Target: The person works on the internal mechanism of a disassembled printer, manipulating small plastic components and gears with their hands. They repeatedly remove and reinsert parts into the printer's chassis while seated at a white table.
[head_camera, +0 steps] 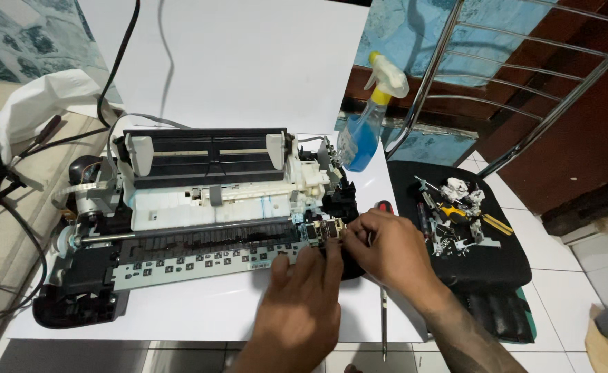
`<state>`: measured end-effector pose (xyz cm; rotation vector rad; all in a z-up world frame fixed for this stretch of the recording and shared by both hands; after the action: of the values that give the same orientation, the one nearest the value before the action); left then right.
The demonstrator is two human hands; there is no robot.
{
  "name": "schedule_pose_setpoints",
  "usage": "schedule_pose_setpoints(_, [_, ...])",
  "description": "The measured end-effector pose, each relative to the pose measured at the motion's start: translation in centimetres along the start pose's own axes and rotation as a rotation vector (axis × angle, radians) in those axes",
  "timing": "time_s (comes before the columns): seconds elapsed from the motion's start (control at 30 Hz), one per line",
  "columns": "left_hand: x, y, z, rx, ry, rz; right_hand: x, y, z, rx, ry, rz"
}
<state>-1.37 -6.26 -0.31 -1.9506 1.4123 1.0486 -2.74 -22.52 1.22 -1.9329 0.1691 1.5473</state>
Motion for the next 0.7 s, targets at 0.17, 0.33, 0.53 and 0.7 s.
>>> schedule_pose_setpoints(0.17, [-0.5,0.8,0.6,-0.028,0.094,-0.103,-0.1,-0.2,-0.1,0.029,0.003,0.033])
schedule_pose_setpoints(0.33, [-0.6,0.5,0.5,-0.064,0.12,-0.057,0.8,-0.1,-0.1,-0.098,0.077,0.079])
schedule_pose_setpoints(0.53, [-3.3,-2.2,-0.8,-0.141,0.005,0.339,0.8,1.0,-0.5,-0.057,0.191,0.031])
schedule_pose_setpoints(0.7, [-6.5,-7.7,-1.2,-0.372,0.206,0.504,1.8,3.0,-1.3,0.211,-0.006,-0.296])
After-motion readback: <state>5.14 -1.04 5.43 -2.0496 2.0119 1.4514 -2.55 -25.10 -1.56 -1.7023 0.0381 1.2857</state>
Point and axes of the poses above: each hand's wrist, its own z-axis away from the middle knuckle, its own x-axis out of the palm, y = z × x, the point moved 7 cm from there along -z, towards the middle knuckle, and after that the axes turned 2 degrees about -y, right-handed, at the moved point
